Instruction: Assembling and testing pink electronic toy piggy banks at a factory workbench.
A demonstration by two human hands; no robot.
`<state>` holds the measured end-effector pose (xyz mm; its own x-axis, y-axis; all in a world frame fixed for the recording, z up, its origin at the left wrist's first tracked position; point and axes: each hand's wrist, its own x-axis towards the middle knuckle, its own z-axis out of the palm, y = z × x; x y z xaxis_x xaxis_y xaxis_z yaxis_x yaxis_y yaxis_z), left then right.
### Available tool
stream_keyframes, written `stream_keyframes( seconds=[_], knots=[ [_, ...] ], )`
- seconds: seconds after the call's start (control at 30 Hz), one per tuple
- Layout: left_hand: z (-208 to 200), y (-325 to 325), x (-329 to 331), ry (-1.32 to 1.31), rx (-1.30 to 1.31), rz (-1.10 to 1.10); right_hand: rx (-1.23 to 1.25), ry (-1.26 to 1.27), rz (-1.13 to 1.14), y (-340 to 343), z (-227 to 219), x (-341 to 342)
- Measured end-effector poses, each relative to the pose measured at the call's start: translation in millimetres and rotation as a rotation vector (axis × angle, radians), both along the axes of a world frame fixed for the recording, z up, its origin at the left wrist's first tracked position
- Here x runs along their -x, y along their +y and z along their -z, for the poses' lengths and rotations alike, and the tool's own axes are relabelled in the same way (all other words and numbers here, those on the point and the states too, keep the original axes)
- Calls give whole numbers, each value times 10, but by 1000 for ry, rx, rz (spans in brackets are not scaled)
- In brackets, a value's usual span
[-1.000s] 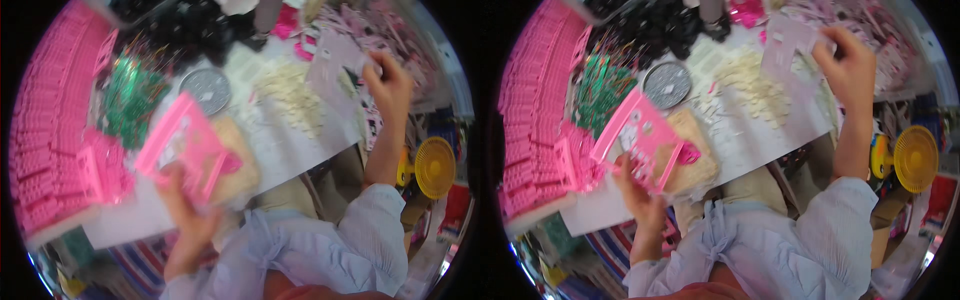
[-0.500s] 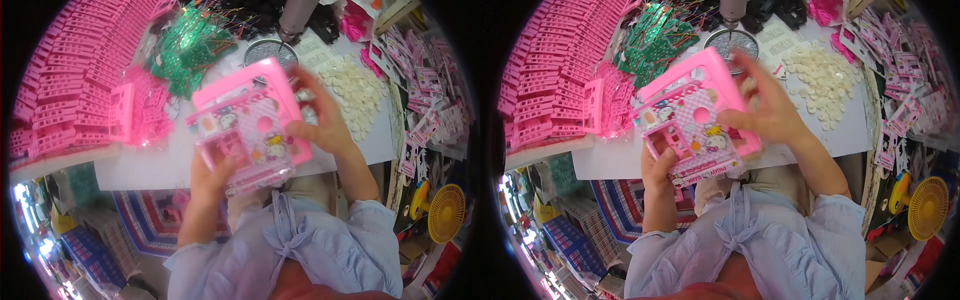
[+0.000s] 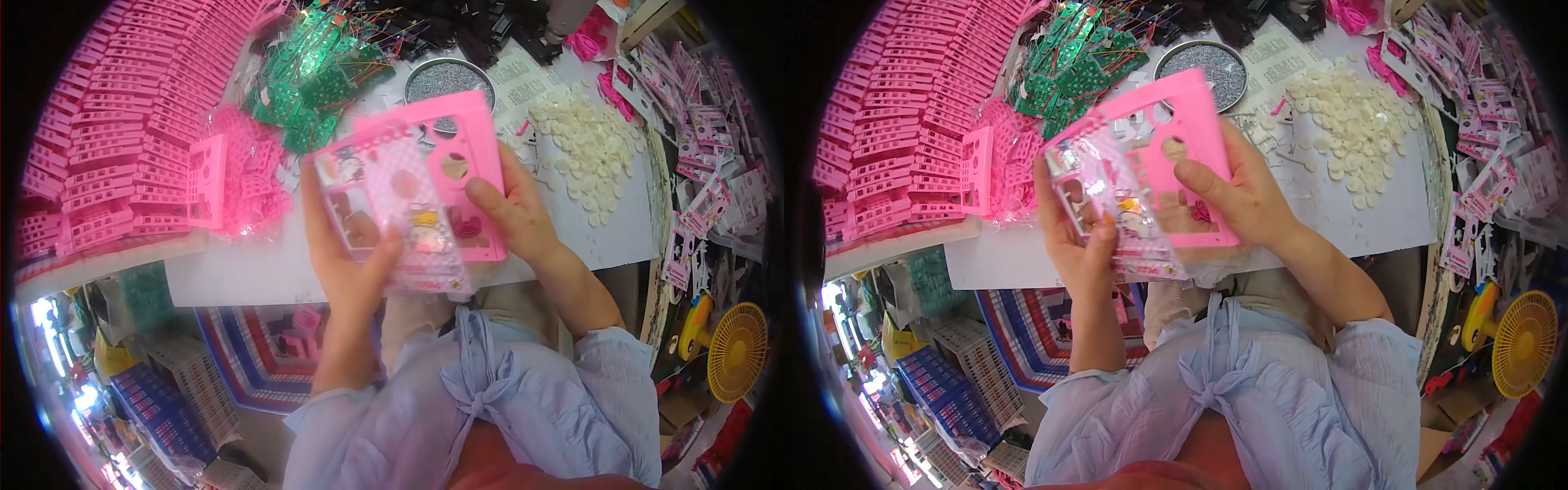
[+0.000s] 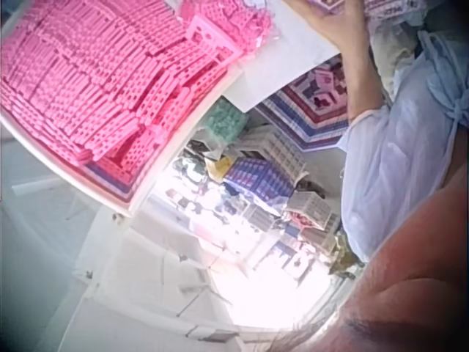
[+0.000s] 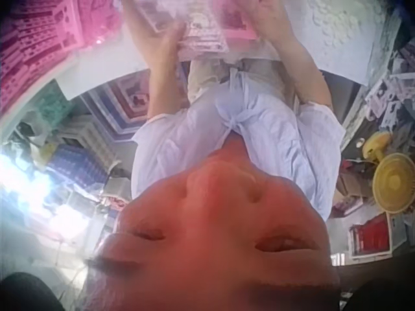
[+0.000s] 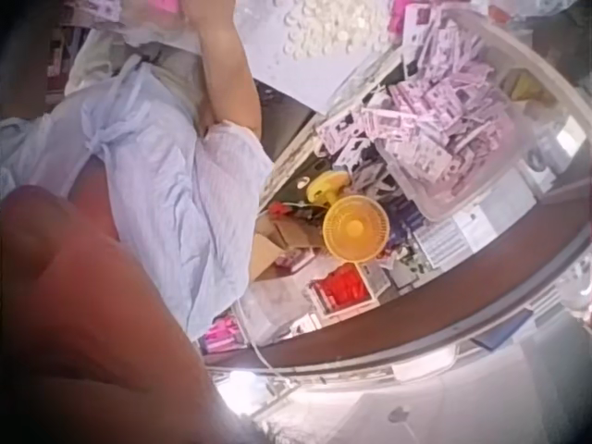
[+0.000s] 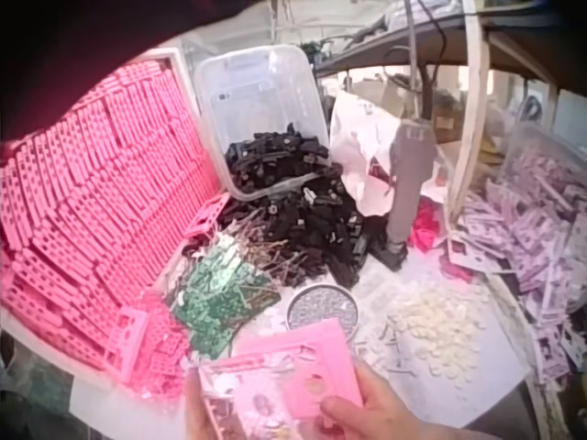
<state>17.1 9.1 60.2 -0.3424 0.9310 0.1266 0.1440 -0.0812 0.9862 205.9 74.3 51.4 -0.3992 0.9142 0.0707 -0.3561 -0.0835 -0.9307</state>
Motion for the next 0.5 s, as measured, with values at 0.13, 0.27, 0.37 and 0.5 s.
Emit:
stream_keyframes(
  seconds=[0.13,0.27,0.37,0.5],
  knots=[
    [100,12,29,313,64,90,-39,36,-40,-82,23,41],
    [182,12,51,412,33,107,-21,35,-57,-125,-1,62],
    [243,-15,32,378,-19,109,-74,-1,-55,-132,-22,82],
    [303,-89,22,286,-1,85,-181,-135,-38,-125,32,90]
  ],
)
